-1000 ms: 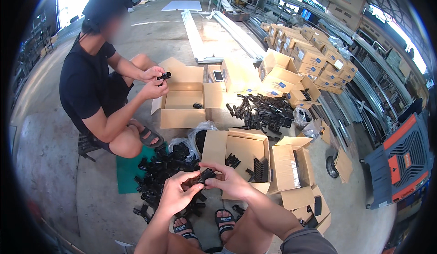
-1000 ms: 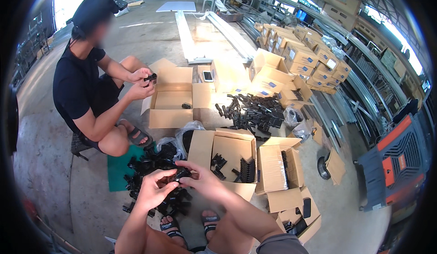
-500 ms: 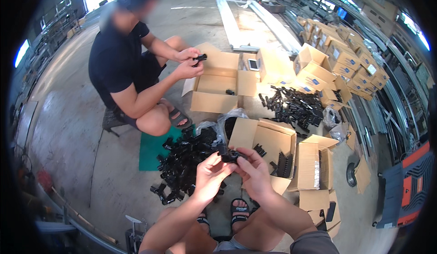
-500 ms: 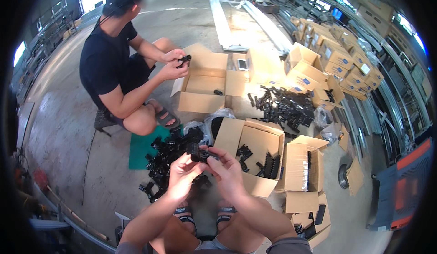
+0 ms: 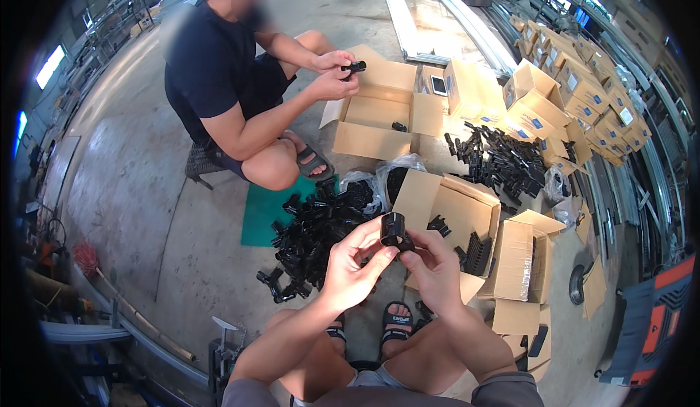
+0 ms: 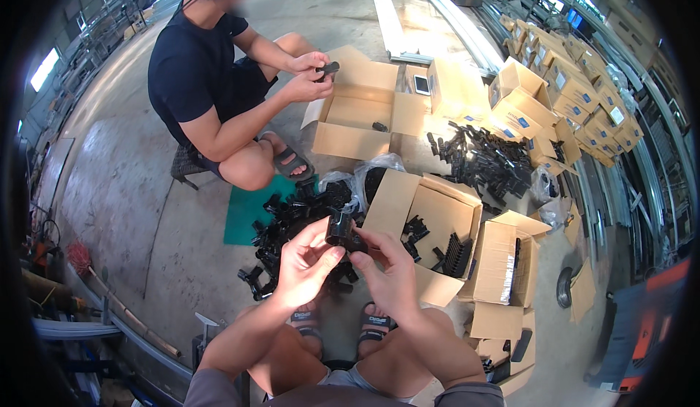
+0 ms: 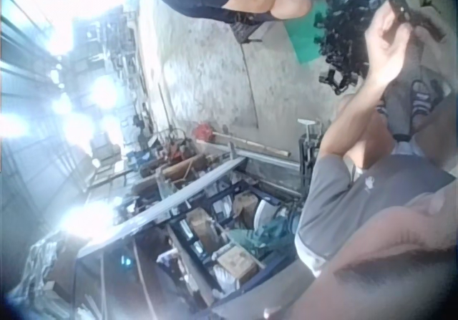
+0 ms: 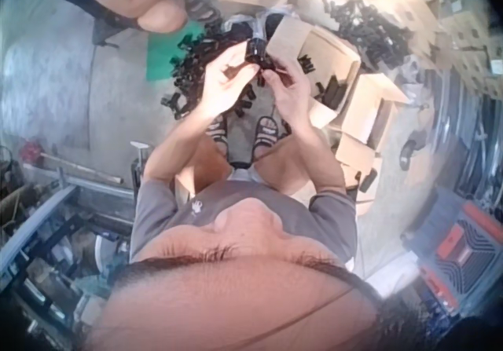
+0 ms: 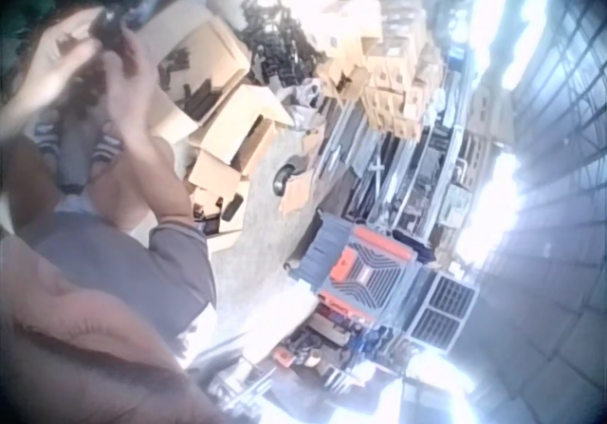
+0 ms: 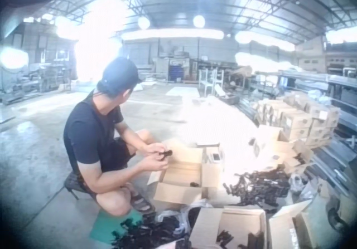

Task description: The person picks up black plastic components one by one, turns them over in their hands, and places them into cardboard boxes on the floor.

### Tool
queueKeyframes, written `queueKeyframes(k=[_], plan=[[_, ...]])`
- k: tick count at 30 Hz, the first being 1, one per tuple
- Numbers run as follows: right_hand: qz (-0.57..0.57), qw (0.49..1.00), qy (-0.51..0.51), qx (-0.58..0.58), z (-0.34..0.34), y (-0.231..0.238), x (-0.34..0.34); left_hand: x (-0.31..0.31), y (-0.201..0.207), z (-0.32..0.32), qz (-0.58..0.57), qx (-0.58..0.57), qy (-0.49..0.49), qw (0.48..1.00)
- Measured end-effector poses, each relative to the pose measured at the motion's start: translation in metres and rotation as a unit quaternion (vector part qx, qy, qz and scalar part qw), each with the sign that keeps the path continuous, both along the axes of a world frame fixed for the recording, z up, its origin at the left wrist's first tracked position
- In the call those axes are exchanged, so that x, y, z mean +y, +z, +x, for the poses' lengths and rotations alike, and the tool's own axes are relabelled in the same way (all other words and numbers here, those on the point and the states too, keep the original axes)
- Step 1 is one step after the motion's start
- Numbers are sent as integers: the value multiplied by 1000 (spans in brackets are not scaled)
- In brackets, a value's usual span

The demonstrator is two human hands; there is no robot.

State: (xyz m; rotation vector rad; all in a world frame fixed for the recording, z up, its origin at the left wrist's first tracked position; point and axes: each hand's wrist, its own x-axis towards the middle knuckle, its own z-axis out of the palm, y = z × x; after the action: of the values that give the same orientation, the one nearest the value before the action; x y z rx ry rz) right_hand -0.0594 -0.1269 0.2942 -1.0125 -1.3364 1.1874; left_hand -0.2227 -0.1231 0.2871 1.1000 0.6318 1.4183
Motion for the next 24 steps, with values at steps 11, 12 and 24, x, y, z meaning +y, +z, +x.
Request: queueKeyframes(k=[11, 12, 24], plan=[[25, 998, -39, -36, -1, 1, -5, -1, 9, -3, 61, 30, 45, 997], [27, 998, -39, -42, -1, 3, -6, -2, 9, -4, 60, 28, 41, 997], [47, 990, -34, -127, 1, 10, -7, -3, 7, -2, 53, 46, 52, 996]])
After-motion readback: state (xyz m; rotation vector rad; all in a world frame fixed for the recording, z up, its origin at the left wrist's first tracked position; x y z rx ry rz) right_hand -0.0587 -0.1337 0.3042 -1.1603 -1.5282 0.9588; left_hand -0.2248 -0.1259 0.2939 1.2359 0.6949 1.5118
